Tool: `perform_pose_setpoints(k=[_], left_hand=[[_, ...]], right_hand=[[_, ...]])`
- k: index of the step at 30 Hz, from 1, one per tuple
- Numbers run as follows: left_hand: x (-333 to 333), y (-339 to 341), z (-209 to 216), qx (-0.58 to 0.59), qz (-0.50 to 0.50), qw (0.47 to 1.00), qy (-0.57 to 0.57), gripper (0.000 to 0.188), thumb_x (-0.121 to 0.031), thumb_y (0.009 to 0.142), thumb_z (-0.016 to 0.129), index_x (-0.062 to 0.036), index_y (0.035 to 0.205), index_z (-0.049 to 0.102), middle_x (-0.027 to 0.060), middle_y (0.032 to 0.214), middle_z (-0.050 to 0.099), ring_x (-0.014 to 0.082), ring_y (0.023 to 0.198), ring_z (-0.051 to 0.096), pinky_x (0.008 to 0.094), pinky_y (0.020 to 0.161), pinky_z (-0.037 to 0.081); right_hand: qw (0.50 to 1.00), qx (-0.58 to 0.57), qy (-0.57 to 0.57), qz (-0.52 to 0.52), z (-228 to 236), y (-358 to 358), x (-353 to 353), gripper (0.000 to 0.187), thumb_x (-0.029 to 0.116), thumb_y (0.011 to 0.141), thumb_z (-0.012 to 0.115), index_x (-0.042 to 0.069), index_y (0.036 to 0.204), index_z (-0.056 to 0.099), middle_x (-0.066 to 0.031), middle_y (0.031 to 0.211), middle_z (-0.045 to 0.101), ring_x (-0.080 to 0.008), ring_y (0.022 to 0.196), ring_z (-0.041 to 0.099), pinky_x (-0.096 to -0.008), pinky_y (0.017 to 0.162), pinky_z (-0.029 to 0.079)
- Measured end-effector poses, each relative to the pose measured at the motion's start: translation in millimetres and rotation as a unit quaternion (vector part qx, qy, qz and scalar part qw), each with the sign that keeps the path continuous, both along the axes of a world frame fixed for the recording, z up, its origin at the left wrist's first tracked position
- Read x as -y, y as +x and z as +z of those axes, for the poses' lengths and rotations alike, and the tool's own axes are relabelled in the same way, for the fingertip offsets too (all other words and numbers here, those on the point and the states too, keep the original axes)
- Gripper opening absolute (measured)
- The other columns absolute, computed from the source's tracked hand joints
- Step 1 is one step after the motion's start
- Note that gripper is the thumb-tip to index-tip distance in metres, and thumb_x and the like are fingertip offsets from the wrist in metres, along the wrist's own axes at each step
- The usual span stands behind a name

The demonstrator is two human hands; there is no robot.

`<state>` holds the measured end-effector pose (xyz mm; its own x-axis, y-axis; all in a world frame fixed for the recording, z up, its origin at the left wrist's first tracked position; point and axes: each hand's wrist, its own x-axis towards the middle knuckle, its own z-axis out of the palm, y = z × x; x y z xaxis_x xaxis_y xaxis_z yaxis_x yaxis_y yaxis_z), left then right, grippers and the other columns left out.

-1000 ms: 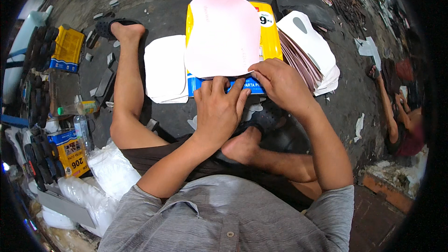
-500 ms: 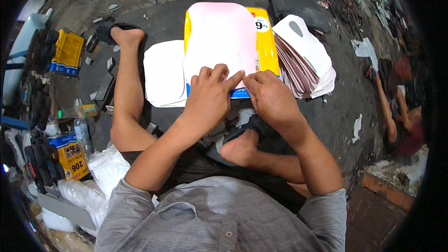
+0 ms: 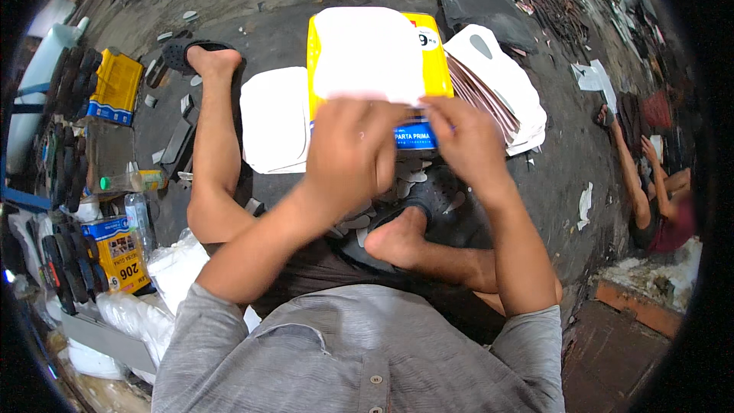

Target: The person sits on the floor and repeatedly picks up individual sheets of sandpaper from a box, peels off a backing layer, and places them into a growing stack. The person handles the sheets one at a time, alternating between white and pink sheets.

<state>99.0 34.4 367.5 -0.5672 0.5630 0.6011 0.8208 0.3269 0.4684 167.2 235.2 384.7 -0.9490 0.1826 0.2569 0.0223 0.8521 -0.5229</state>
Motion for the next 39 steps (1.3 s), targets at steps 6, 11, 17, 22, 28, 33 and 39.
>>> perform_pose_setpoints(k=[6, 11, 17, 22, 28, 33, 39], left_hand=[[10, 71, -136, 0.232, -0.09, 0.957, -0.145, 0.023, -0.015, 0.084, 0.07, -0.0007, 0.102, 0.071, 0.0198, 0.098, 0.068, 0.0379, 0.096, 0.065, 0.0472, 0.086, 0.054], [2, 69, -222, 0.258, -0.025, 0.926, -0.273, 0.029, -0.013, 0.09, 0.069, 0.0011, 0.115, 0.066, 0.0242, 0.105, 0.069, 0.0431, 0.102, 0.066, 0.051, 0.091, 0.054], [28, 57, -183, 0.34, -0.015, 0.923, -0.178, 0.033, -0.012, 0.091, 0.074, 0.0024, 0.119, 0.065, 0.0194, 0.099, 0.073, 0.0347, 0.09, 0.071, 0.049, 0.079, 0.056], [65, 47, -117, 0.697, 0.008, 0.715, 0.052, 0.03, -0.011, 0.096, 0.077, 0.0015, 0.12, 0.063, 0.004, 0.097, 0.072, 0.0084, 0.081, 0.067, 0.0258, 0.071, 0.056], [79, 66, -67, 0.741, -0.074, 0.635, 0.203, 0.026, -0.006, 0.099, 0.073, 0.0007, 0.122, 0.063, 0.0044, 0.106, 0.072, 0.0077, 0.09, 0.067, 0.0249, 0.079, 0.058], [72, 74, -54, 0.753, -0.082, 0.617, 0.215, 0.025, -0.006, 0.1, 0.072, 0.0007, 0.122, 0.063, 0.0062, 0.106, 0.071, 0.0087, 0.092, 0.068, 0.0261, 0.081, 0.059], [80, 77, -53, 0.71, -0.057, 0.671, 0.206, 0.022, -0.005, 0.099, 0.072, 0.0009, 0.119, 0.064, 0.0057, 0.102, 0.073, 0.0088, 0.091, 0.069, 0.024, 0.08, 0.058]], right_hand=[[0.948, -0.234, -0.216, -0.022, 103, -11, -19, 0.034, 0.015, 0.104, 0.065, 0.012, 0.138, 0.064, -0.0045, 0.089, 0.07, -0.01, 0.081, 0.068, -0.0271, 0.075, 0.059], [0.957, -0.279, -0.074, 0.034, 179, -30, -8, 0.027, 0.022, 0.105, 0.064, 0.002, 0.123, 0.069, -0.0109, 0.103, 0.075, -0.0178, 0.086, 0.073, -0.0302, 0.076, 0.061], [0.972, -0.002, -0.234, 0.026, 126, -110, -10, 0.026, 0.022, 0.1, 0.071, -0.003, 0.104, 0.078, -0.0139, 0.086, 0.077, -0.0177, 0.074, 0.075, -0.0299, 0.065, 0.061], [0.983, 0.115, -0.124, 0.074, 58, -65, 2, 0.036, 0.023, 0.099, 0.073, -0.002, 0.124, 0.07, -0.0088, 0.101, 0.074, -0.0131, 0.092, 0.071, -0.0286, 0.083, 0.058], [0.919, 0.231, -0.319, 0.029, -22, 45, 62, 0.036, 0.015, 0.093, 0.081, -0.001, 0.122, 0.068, -0.0057, 0.096, 0.071, -0.0086, 0.077, 0.067, -0.0245, 0.066, 0.056], [0.872, 0.171, -0.459, 0.004, -35, 60, 64, 0.016, 0.009, 0.098, 0.074, -0.001, 0.11, 0.07, -0.0038, 0.088, 0.072, -0.0082, 0.076, 0.067, -0.024, 0.068, 0.057], [0.878, 0.211, -0.427, -0.038, -27, 78, 41, 0.018, 0.007, 0.097, 0.074, -0.001, 0.113, 0.071, -0.0052, 0.091, 0.074, -0.0125, 0.086, 0.071, -0.0279, 0.078, 0.058]])
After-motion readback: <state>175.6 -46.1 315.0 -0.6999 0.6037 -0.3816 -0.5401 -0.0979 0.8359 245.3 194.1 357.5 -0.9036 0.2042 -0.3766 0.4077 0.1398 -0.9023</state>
